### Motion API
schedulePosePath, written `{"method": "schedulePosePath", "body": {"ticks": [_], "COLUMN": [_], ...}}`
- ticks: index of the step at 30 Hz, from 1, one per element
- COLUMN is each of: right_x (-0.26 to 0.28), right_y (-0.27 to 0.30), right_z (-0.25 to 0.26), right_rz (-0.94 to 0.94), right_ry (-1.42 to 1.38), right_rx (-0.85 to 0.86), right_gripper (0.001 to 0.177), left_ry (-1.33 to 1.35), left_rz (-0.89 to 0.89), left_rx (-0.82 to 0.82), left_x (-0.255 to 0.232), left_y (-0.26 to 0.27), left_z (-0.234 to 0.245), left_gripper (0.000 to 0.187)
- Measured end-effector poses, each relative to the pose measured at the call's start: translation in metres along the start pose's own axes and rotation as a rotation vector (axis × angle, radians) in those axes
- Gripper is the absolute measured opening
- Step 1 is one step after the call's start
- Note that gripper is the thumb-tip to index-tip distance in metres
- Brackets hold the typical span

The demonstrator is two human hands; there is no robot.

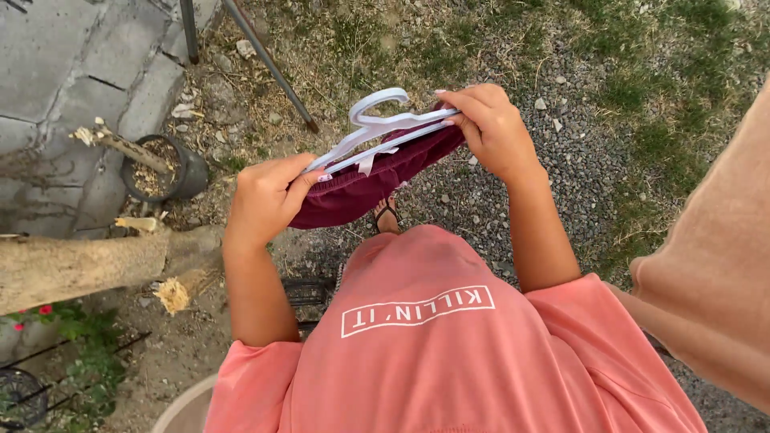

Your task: The person is taking various pieces of laundry from a tub, placing them onto hangers, and hanging them on an outdoor clothes rack.

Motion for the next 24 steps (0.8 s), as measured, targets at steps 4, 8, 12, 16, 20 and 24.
{"method": "schedulePosePath", "body": {"ticks": [4, 8, 12, 16, 20, 24], "right_x": [-0.032, -0.071, -0.116, -0.177, -0.233, -0.288], "right_y": [-0.004, -0.011, -0.021, -0.026, -0.035, -0.066], "right_z": [-0.001, 0.021, 0.05, 0.07, 0.097, 0.127], "right_rz": [-0.046, -0.124, -0.173, -0.183, -0.16, -0.11], "right_ry": [-0.037, -0.005, -0.047, -0.09, -0.111, -0.093], "right_rx": [-0.114, -0.172, -0.219, -0.211, -0.218, -0.123], "right_gripper": [0.012, 0.008, 0.006, 0.007, 0.005, 0.014], "left_ry": [-0.029, -0.088, 0.119, 0.269, 0.33, 0.346], "left_rz": [-0.101, -0.178, -0.254, -0.181, -0.174, -0.154], "left_rx": [-0.147, -0.163, -0.011, 0.442, 0.596, 0.57], "left_x": [0.011, 0.014, -0.004, -0.02, -0.039, -0.046], "left_y": [-0.04, -0.082, -0.14, -0.198, -0.25, -0.327], "left_z": [0.015, 0.004, -0.023, -0.087, -0.147, -0.191], "left_gripper": [0.018, 0.019, 0.015, 0.031, 0.038, 0.037]}}
Point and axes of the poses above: each hand's wrist, its own y-axis away from the middle knuckle, its own z-axis out of the back of the hand, x = y × z, the point moved 10 cm from there along -y, towards the middle knuckle, and after that the axes turned 4 degrees about z, right-handed, at the moved point
